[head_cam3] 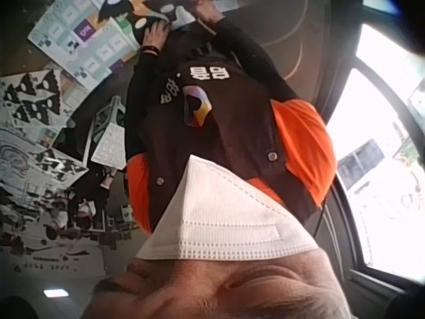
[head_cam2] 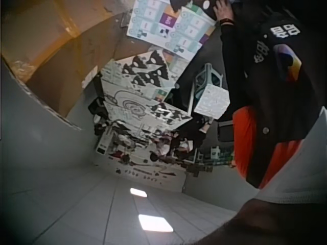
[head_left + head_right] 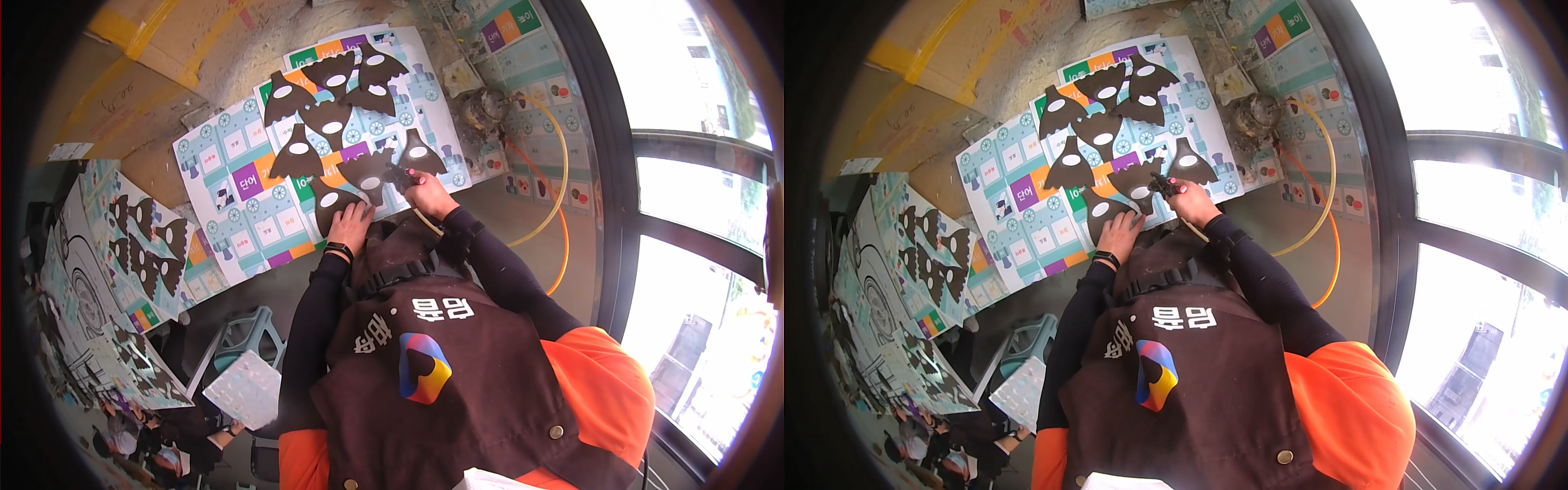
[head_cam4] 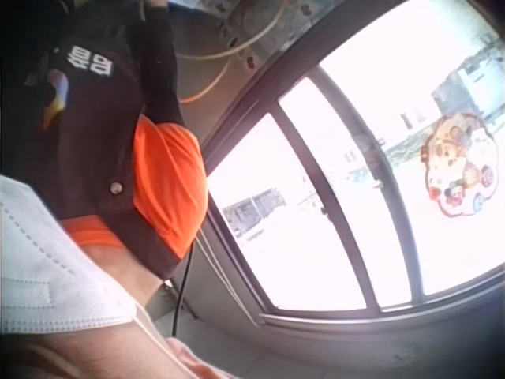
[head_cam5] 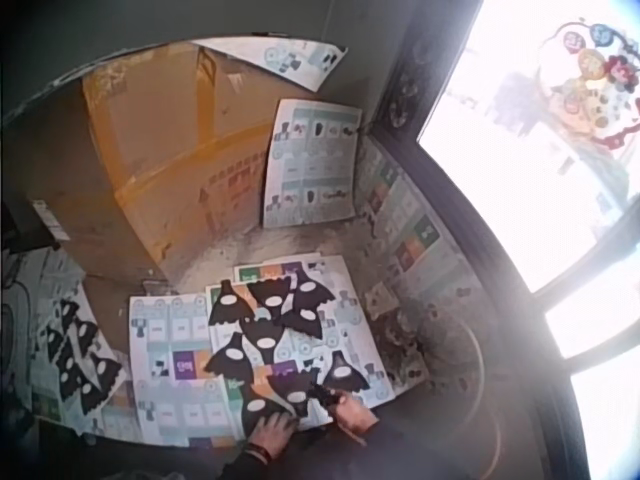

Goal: Using a pneumatic hand tool to stamp or press leather components placed on a template.

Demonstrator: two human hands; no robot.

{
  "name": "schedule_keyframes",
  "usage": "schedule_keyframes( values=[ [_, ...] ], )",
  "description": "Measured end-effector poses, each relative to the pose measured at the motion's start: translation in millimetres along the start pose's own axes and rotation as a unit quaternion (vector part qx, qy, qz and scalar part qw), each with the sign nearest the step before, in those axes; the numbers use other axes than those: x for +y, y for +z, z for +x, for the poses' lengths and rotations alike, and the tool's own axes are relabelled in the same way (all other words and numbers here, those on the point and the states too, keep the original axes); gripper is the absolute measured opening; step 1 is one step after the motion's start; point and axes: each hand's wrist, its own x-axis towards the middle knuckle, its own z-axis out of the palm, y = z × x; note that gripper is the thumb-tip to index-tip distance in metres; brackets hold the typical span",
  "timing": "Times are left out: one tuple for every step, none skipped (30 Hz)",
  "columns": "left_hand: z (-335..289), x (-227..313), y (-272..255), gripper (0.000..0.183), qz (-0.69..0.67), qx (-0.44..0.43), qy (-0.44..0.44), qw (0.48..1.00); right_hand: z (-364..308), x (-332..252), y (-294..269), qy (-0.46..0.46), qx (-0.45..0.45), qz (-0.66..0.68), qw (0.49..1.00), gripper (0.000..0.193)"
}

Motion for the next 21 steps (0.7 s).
schedule_keyframes(
  values=[
    [-0.2, 0.1, -0.5, 0.048, 0.000, 0.000, 0.000, 1.000, -0.4, 1.6, -3.4, 0.009, 0.013, -0.002, 1.000, 0.016],
    [-0.6, -0.3, 0.6, 0.047, 0.001, 0.003, 0.001, 1.000, -1.5, 0.2, -7.1, 0.017, 0.025, -0.005, 1.000, 0.015],
    [-1.3, -0.9, 1.6, 0.047, 0.002, 0.006, 0.003, 1.000, -3.8, -0.9, -9.5, 0.017, 0.024, -0.006, 1.000, 0.015],
    [-2.4, -1.9, 2.6, 0.047, 0.001, 0.006, 0.001, 1.000, -6.9, -1.7, -11.4, 0.015, -0.002, -0.029, 0.999, 0.016],
    [-2.9, -2.2, 2.4, 0.046, 0.006, 0.011, 0.007, 1.000, -9.2, -1.5, -13.3, 0.013, -0.027, -0.052, 0.998, 0.017],
    [-3.2, -2.2, 2.3, 0.046, 0.010, 0.016, 0.013, 1.000, -8.2, 2.6, -13.7, 0.014, -0.028, -0.053, 0.998, 0.017],
    [-3.1, -2.2, 2.3, 0.046, 0.009, 0.016, 0.012, 1.000, -5.8, 8.8, -13.1, -0.002, -0.071, -0.092, 0.993, 0.017],
    [-2.9, -3.4, 1.5, 0.045, 0.003, 0.013, 0.016, 1.000, -5.0, 10.9, -11.7, -0.016, -0.113, -0.130, 0.985, 0.017],
    [-3.3, -3.9, 0.5, 0.044, -0.003, 0.011, 0.020, 1.000, -5.2, 13.3, -9.5, -0.016, -0.113, -0.130, 0.985, 0.017],
    [-4.4, -4.1, -0.6, 0.044, -0.004, 0.010, 0.020, 1.000, -6.0, 15.7, -6.5, -0.013, -0.092, -0.109, 0.990, 0.018],
    [-6.2, -5.3, 0.3, 0.044, -0.030, 0.017, 0.020, 0.999, -7.1, 13.5, -4.0, -0.010, -0.071, -0.090, 0.993, 0.018],
    [-8.2, -6.7, 0.9, 0.044, -0.056, 0.023, 0.020, 0.998, -7.9, 11.1, -2.8, -0.010, -0.073, -0.090, 0.993, 0.018],
    [-10.9, -8.5, 1.3, 0.044, -0.056, 0.024, 0.019, 0.998, -8.4, 8.5, -2.2, -0.002, -0.037, -0.075, 0.997, 0.018],
    [-13.1, -9.7, 0.5, 0.044, -0.093, 0.036, 0.014, 0.995, -9.5, 6.6, -1.9, 0.008, 0.000, -0.058, 0.998, 0.018],
    [-15.7, -11.0, -0.3, 0.044, -0.129, 0.049, 0.009, 0.990, -8.4, 9.8, -2.1, 0.008, -0.001, -0.059, 0.998, 0.018],
    [-18.8, -13.0, -1.4, 0.044, -0.129, 0.050, 0.008, 0.990, -6.1, 14.6, -3.1, 0.014, -0.022, -0.067, 0.997, 0.019],
    [-18.8, -14.2, -7.3, 0.042, -0.163, 0.062, -0.004, 0.985, -5.6, 17.5, -4.9, 0.021, -0.040, -0.075, 0.996, 0.020],
    [-19.6, -15.9, -13.5, 0.041, -0.196, 0.074, -0.017, 0.978, -6.1, 20.4, -4.6, 0.022, -0.038, -0.075, 0.996, 0.020],
    [-22.4, -18.7, -20.4, 0.041, -0.196, 0.074, -0.015, 0.978, -7.3, 23.4, -3.4, 0.037, -0.061, -0.065, 0.995, 0.020],
    [-29.2, -23.7, -25.9, 0.039, -0.203, 0.069, -0.043, 0.976, -9.9, 17.7, -1.0, 0.050, -0.086, -0.055, 0.994, 0.020],
    [-35.9, -27.7, -31.3, 0.038, -0.209, 0.065, -0.071, 0.973, -13.1, 12.1, -0.3, 0.049, -0.087, -0.055, 0.993, 0.020]
  ],
)
